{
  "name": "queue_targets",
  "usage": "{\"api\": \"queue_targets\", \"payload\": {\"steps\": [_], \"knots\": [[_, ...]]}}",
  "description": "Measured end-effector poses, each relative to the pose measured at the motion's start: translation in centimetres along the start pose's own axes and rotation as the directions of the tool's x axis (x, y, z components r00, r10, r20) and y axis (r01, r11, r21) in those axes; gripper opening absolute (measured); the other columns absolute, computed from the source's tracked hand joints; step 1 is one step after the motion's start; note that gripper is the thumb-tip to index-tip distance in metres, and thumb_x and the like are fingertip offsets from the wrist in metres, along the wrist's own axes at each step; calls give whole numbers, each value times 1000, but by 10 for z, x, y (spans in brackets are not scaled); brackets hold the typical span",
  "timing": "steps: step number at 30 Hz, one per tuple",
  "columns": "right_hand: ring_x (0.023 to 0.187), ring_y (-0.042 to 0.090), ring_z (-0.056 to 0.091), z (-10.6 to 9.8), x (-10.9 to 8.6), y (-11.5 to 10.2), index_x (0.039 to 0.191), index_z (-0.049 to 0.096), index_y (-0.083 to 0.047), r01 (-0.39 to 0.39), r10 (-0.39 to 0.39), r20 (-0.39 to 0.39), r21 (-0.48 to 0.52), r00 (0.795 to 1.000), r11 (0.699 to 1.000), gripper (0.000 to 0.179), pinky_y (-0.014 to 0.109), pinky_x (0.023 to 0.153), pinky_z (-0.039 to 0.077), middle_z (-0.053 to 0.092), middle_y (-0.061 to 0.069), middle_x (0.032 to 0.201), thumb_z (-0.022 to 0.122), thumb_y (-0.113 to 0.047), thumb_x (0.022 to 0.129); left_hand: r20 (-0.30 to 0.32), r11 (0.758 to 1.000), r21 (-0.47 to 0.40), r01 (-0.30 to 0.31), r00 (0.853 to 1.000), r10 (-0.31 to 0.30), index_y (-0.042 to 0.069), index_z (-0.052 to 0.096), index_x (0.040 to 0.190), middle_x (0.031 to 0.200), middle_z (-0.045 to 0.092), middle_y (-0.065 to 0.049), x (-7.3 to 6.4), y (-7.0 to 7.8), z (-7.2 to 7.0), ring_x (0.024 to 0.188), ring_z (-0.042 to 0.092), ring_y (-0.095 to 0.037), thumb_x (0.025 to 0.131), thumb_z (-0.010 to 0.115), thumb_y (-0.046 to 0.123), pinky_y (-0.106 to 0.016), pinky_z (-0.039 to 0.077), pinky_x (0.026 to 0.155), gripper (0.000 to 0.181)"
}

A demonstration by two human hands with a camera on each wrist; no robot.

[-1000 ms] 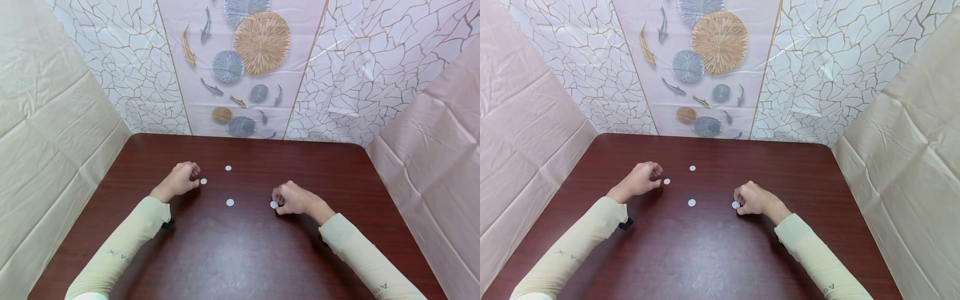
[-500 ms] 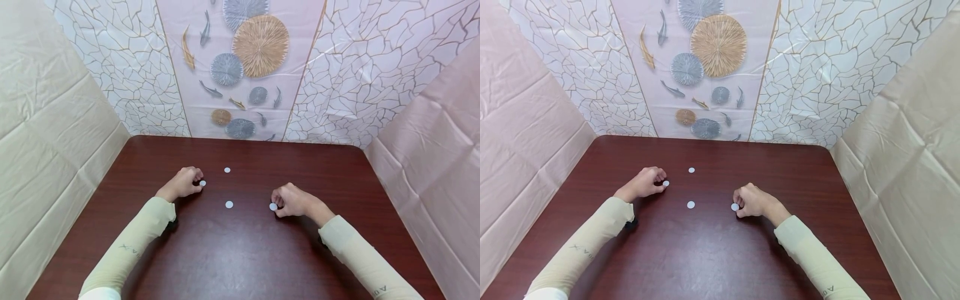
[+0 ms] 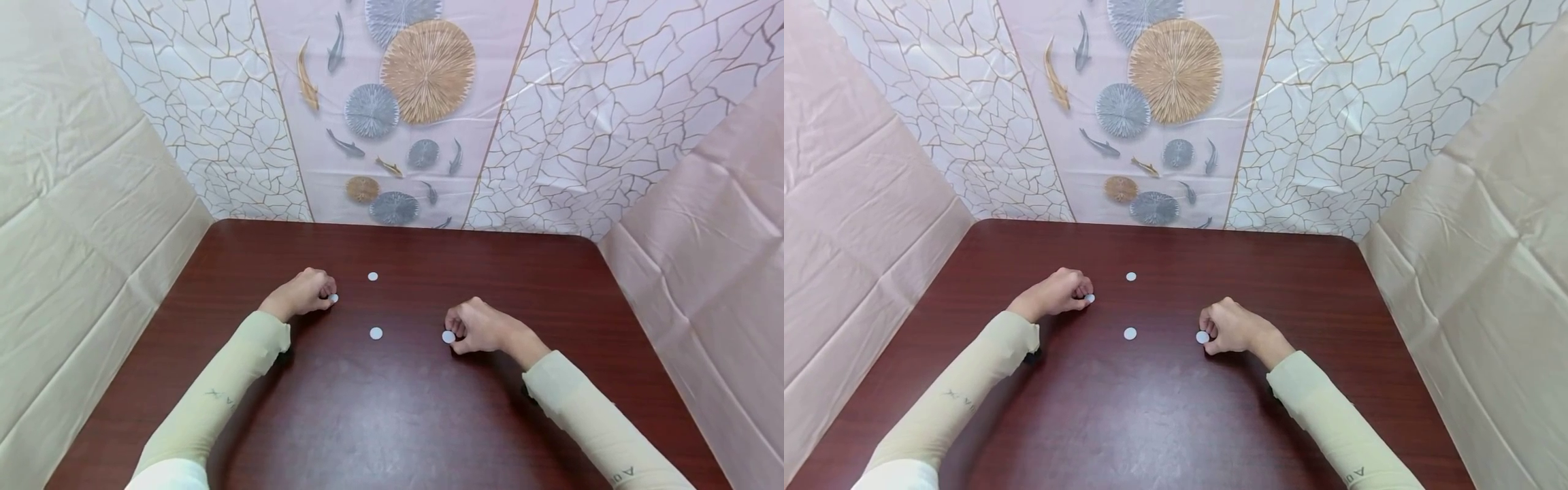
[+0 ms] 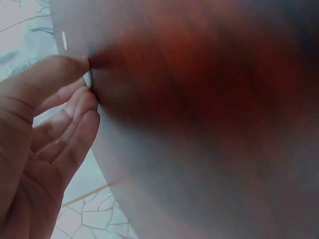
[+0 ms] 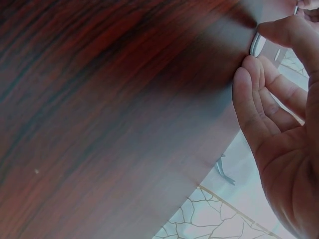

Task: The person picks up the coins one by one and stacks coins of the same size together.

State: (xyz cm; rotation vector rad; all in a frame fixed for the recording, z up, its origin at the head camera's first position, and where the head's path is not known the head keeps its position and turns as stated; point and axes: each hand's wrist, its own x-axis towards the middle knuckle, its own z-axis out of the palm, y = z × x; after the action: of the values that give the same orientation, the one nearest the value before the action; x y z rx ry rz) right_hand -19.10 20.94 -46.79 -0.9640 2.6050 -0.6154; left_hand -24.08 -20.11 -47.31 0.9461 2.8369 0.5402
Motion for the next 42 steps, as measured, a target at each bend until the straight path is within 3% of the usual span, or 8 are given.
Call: {"api": "queue_targets", "payload": {"steps": [7, 15, 21, 35, 42], "knots": [[77, 4, 67, -1, -3, 1, 89, 71, -13, -8, 8, 8, -9, 1000, 1000, 22, 19, 71, 57, 72, -7, 82, 88, -13, 76, 92, 998, -13, 58, 994, -56, 8, 75, 93, 90, 75, -5, 8, 0, -2, 88, 71, -16, 88, 76, 13, -34, 60, 84, 7], [76, 5, 68, -1, -3, 1, 89, 72, -12, 4, -4, 8, -1, 1000, 1000, 22, 19, 70, 57, 72, -6, 82, 88, -12, 75, 101, 996, 82, 28, 994, -37, 13, 72, 81, 76, 67, 3, 16, -3, 1, 71, 60, -12, 78, 75, 17, -29, 52, 69, 5], [76, 5, 68, 0, -2, 0, 89, 72, -11, 9, -9, 5, 4, 1000, 1000, 22, 19, 70, 57, 73, -6, 81, 88, -12, 74, 101, 989, 144, 41, 993, -55, 17, 71, 77, 73, 67, 6, 21, -4, 2, 69, 60, -14, 74, 75, 22, -29, 53, 69, 7], [78, 5, 68, -1, 0, -2, 91, 72, -12, -8, 8, 17, 8, 1000, 1000, 21, 19, 72, 57, 73, -6, 83, 87, -12, 76, 91, 989, 136, 59, 993, -72, 18, 68, 75, 71, 65, 7, 10, -7, -4, 70, 59, -14, 74, 74, 21, -29, 52, 68, 7], [75, 3, 66, -1, 2, -2, 88, 72, -13, 2, -2, 0, -20, 1000, 1000, 21, 18, 70, 56, 72, -7, 80, 88, -15, 76, 78, 989, 151, 6, 997, -17, 17, 68, 76, 69, 65, 7, 2, -3, -10, 65, 58, -12, 75, 73, 20, -29, 52, 65, 6]]}}
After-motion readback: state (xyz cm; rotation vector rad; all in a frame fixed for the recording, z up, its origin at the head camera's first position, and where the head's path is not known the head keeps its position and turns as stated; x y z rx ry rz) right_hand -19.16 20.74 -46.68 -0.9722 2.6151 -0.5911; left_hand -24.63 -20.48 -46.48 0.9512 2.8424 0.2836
